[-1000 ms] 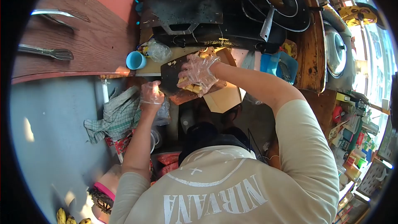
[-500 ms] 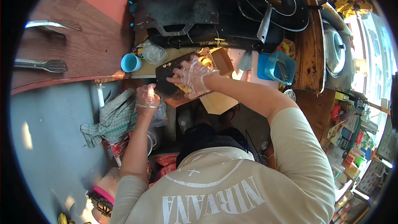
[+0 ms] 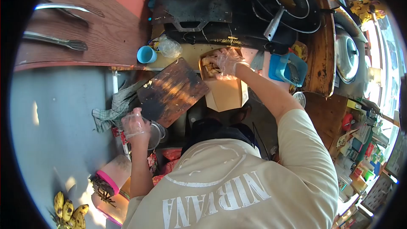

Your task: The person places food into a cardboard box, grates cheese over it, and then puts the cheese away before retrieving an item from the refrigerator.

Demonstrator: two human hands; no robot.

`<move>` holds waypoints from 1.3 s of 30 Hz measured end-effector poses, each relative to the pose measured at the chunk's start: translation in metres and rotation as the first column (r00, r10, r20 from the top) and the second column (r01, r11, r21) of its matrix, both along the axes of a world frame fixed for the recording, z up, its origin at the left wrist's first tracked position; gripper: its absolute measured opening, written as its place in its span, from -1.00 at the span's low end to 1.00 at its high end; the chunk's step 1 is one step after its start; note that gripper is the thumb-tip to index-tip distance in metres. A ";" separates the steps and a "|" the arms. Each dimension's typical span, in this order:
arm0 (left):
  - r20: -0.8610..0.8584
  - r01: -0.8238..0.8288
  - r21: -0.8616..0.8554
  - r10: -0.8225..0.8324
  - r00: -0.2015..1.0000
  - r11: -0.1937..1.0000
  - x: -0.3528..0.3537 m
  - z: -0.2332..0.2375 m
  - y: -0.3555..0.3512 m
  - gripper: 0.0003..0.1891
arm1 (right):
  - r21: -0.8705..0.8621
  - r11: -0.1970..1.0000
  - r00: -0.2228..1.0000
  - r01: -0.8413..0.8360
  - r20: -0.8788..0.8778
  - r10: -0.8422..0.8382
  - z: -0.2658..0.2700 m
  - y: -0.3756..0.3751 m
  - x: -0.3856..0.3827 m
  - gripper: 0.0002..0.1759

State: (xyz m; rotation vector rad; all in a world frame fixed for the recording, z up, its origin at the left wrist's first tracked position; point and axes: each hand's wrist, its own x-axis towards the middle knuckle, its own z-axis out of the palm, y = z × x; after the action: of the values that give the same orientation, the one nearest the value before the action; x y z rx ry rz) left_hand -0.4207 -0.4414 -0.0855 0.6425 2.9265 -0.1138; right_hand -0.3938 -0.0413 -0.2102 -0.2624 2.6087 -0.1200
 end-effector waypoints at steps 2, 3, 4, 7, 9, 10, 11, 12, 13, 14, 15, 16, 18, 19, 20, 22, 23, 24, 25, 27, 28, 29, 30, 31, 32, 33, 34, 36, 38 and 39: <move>-0.020 -0.002 -0.001 0.002 1.000 1.000 0.003 0.016 0.002 -0.48 | 0.017 1.000 1.000 0.011 -0.018 -0.011 -0.004 -0.006 0.005 -0.09; -0.040 -0.003 -0.009 0.003 0.999 1.000 0.002 0.024 0.004 -0.49 | 0.028 0.999 0.999 0.022 -0.037 -0.021 -0.006 -0.007 0.006 -0.10; -0.049 -0.001 0.002 0.001 0.999 1.000 0.002 0.033 0.006 -0.49 | -0.014 1.000 0.995 -0.013 -0.104 0.012 -0.003 -0.001 0.015 -0.14; -0.130 -0.021 -0.030 0.017 0.991 0.999 0.002 0.051 0.008 -0.54 | -0.196 0.951 0.933 0.237 -0.226 -0.279 0.023 0.014 0.044 -0.25; -0.129 -0.042 -0.085 0.031 0.991 0.996 -0.004 0.053 0.006 -0.61 | -0.321 0.871 0.864 0.372 -0.222 -0.451 0.038 0.024 0.065 -0.27; -0.131 -0.039 -0.077 0.029 0.991 0.996 -0.006 0.050 0.003 -0.61 | -0.306 0.745 0.697 0.593 -0.267 -0.665 0.024 0.022 0.076 -0.34; -0.126 -0.044 -0.088 0.033 0.991 0.995 -0.008 0.044 0.000 -0.63 | -0.305 0.560 0.474 0.770 -0.312 -0.823 0.009 0.022 0.083 -0.41; -0.121 -0.046 -0.099 0.034 0.992 0.994 -0.009 0.038 -0.001 -0.65 | -0.303 0.556 0.469 0.774 -0.317 -0.825 -0.007 0.026 0.083 -0.41; -0.121 -0.037 -0.095 0.025 0.992 0.995 -0.008 0.035 0.000 -0.65 | -0.057 0.744 0.727 0.666 -0.171 -0.664 -0.025 0.030 0.081 -0.50; -0.124 -0.022 -0.089 0.011 0.992 0.996 -0.006 0.032 0.001 -0.66 | 0.145 0.880 0.885 0.452 0.050 -0.462 -0.035 0.032 0.081 -0.59; -0.127 -0.009 -0.084 -0.002 0.992 0.996 -0.005 0.028 0.002 -0.66 | 0.148 0.876 0.881 0.458 0.052 -0.470 -0.045 0.031 0.082 -0.59; -0.125 -0.002 -0.083 -0.008 0.992 0.997 -0.007 0.021 0.002 -0.66 | 0.189 0.896 0.904 0.403 0.071 -0.421 -0.045 0.027 0.080 -0.67; -0.099 0.033 -0.056 -0.039 0.994 0.998 -0.008 0.004 -0.002 -0.64 | 0.252 0.920 0.933 0.301 0.122 -0.338 -0.043 0.025 0.076 -0.73; -0.100 0.036 -0.054 -0.041 0.994 0.998 -0.008 -0.003 -0.001 -0.64 | 0.254 0.918 0.932 0.304 0.120 -0.341 -0.050 0.029 0.080 -0.73; -0.064 0.044 -0.054 -0.048 0.997 0.998 -0.010 -0.011 0.001 -0.61 | 0.226 0.917 0.933 0.330 0.071 -0.353 -0.060 0.036 0.085 -0.73; -0.016 0.098 -0.001 -0.098 0.995 0.995 -0.018 -0.043 -0.004 -0.55 | 0.200 0.910 0.928 0.362 0.012 -0.372 -0.067 0.052 0.098 -0.73; -0.023 0.104 0.005 -0.104 0.994 0.995 -0.021 -0.056 0.001 -0.55 | 0.197 0.920 0.938 0.338 0.006 -0.346 -0.063 0.058 0.109 -0.73; -0.008 0.155 0.085 -0.155 0.988 0.984 -0.025 -0.069 0.006 -0.54 | 0.194 0.930 0.948 0.312 0.001 -0.319 -0.059 0.063 0.119 -0.73; 0.003 0.203 0.165 -0.207 0.978 0.965 -0.028 -0.081 0.011 -0.53 | 0.199 0.927 0.947 0.317 -0.005 -0.322 -0.054 0.068 0.129 -0.73; -0.004 0.238 0.225 -0.243 0.970 0.945 -0.037 -0.108 0.033 -0.52 | 0.194 0.915 0.927 0.355 0.053 -0.371 -0.041 0.073 0.144 -0.69; -0.005 0.266 0.279 -0.276 0.961 0.922 -0.045 -0.123 0.044 -0.51 | 0.197 0.912 0.925 0.359 0.052 -0.376 -0.031 0.071 0.146 -0.69; -0.005 0.271 0.283 -0.281 0.960 0.920 -0.057 -0.145 0.053 -0.51 | 0.254 0.921 0.941 0.294 0.094 -0.326 -0.017 0.069 0.148 -0.69; -0.021 0.346 0.310 -0.357 0.934 0.885 -0.072 -0.168 0.062 -0.48 | 0.308 0.924 0.950 0.224 0.141 -0.277 -0.006 0.068 0.150 -0.70; -0.039 0.417 0.337 -0.430 0.902 0.844 -0.084 -0.182 0.072 -0.45 | 0.314 0.922 0.948 0.227 0.144 -0.283 0.000 0.066 0.149 -0.70; -0.035 0.420 0.344 -0.436 0.899 0.840 -0.092 -0.183 0.083 -0.45 | 0.330 0.920 0.942 0.213 0.179 -0.283 0.003 0.062 0.148 -0.71; 0.029 0.426 0.379 -0.471 0.882 0.822 -0.099 -0.183 0.094 -0.44 | 0.346 0.917 0.934 0.199 0.215 -0.284 0.005 0.059 0.147 -0.72; 0.092 0.430 0.414 -0.507 0.857 0.802 -0.103 -0.184 0.102 -0.43 | 0.350 0.914 0.930 0.204 0.222 -0.293 -0.008 0.057 0.148 -0.72; 0.091 0.417 0.460 -0.509 0.856 0.784 -0.114 -0.190 0.114 -0.44 | 0.290 0.930 0.965 0.225 0.064 -0.253 -0.048 0.059 0.154 -0.73; 0.144 0.371 0.498 -0.497 0.855 0.783 -0.118 -0.180 0.129 -0.45 | 0.293 0.885 0.921 0.363 0.030 -0.388 -0.043 0.042 0.141 -0.72; 0.171 0.366 0.482 -0.495 0.852 0.796 -0.123 -0.182 0.132 -0.42 | 0.274 0.877 0.903 0.393 0.063 -0.425 -0.038 0.036 0.132 -0.71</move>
State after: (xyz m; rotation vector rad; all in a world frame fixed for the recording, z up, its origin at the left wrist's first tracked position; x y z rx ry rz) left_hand -0.5438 -0.3090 -0.2679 1.2775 2.4679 0.5592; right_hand -0.2622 -0.0054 -0.2479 0.3841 2.4841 0.0550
